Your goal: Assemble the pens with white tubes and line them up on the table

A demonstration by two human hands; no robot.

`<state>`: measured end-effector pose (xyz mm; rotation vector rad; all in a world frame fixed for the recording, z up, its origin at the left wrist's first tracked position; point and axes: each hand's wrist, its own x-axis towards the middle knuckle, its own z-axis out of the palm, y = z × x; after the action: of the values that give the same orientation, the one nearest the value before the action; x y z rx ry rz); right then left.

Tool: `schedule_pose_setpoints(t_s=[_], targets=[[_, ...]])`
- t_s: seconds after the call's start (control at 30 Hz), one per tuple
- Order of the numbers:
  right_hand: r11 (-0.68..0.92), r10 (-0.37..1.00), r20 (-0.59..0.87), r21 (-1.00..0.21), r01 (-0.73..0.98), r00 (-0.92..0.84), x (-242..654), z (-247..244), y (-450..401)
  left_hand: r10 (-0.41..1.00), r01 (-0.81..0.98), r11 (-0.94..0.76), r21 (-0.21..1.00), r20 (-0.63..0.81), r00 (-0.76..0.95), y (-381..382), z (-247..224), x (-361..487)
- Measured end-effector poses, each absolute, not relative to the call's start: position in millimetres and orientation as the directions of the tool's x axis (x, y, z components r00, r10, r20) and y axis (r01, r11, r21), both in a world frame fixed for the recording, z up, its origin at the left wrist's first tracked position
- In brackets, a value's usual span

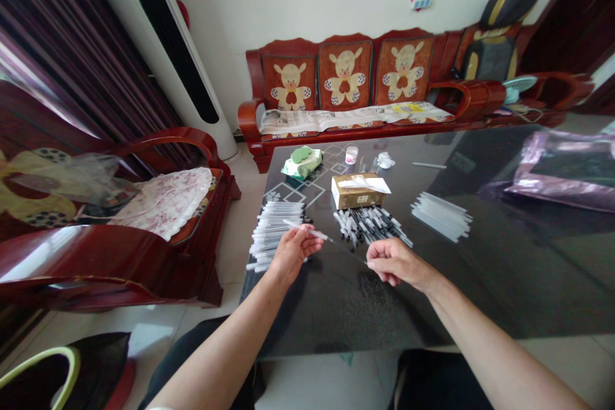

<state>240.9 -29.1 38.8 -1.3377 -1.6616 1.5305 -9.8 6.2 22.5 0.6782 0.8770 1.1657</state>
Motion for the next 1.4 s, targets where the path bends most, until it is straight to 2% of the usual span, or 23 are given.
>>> schedule_pose_setpoints(t_s=[0.23, 0.4, 0.8, 0.87, 0.97, 1.03, 1.13, 1.23, 1.3, 1.37, 1.4], targets=[[-0.135, 0.89, -0.252, -0.941, 0.309, -0.38, 238, 40, -29, 0.948, -0.439, 0.292, 0.85, -0.194, 0.253, 1, 17, -4], [-0.103, 0.894, -0.215, -0.953, 0.286, -0.394, 233, 30, -28, 0.92, -0.397, 0.346, 0.85, -0.225, 0.32, -8, 14, 6], [-0.226, 0.88, -0.217, -0.974, 0.029, -0.423, 214, 17, -28, 0.884, -0.369, 0.411, 0.834, -0.265, 0.386, -18, 5, 18], [-0.183, 0.913, -0.199, -0.98, 0.08, -0.357, 220, 16, -23, 0.887, -0.404, 0.421, 0.812, -0.277, 0.369, -15, 9, 15], [-0.051, 0.985, -0.105, -0.938, 0.343, -0.14, 231, 10, -13, 0.91, -0.468, 0.398, 0.789, -0.274, 0.312, -9, 16, 9], [0.073, 0.996, 0.028, -0.816, 0.574, -0.087, 234, 4, -9, 0.923, -0.497, 0.375, 0.783, -0.268, 0.275, -6, 19, 6], [0.251, 0.968, 0.166, -0.559, 0.791, -0.19, 226, -1, -8, 0.928, -0.51, 0.369, 0.777, -0.275, 0.253, -4, 20, 4], [0.315, 0.949, 0.152, -0.368, 0.875, -0.277, 211, -2, -8, 0.919, -0.5, 0.389, 0.773, -0.287, 0.271, -6, 18, 5], [0.324, 0.946, 0.117, -0.301, 0.897, -0.303, 204, -2, -8, 0.916, -0.493, 0.394, 0.776, -0.283, 0.285, -8, 16, 6], [0.313, 0.95, 0.11, -0.306, 0.899, -0.293, 201, -1, -6, 0.917, -0.489, 0.389, 0.781, -0.277, 0.287, -9, 15, 6], [0.299, 0.954, 0.117, -0.352, 0.887, -0.275, 201, -1, -5, 0.918, -0.489, 0.386, 0.782, -0.276, 0.284, -9, 15, 6]])
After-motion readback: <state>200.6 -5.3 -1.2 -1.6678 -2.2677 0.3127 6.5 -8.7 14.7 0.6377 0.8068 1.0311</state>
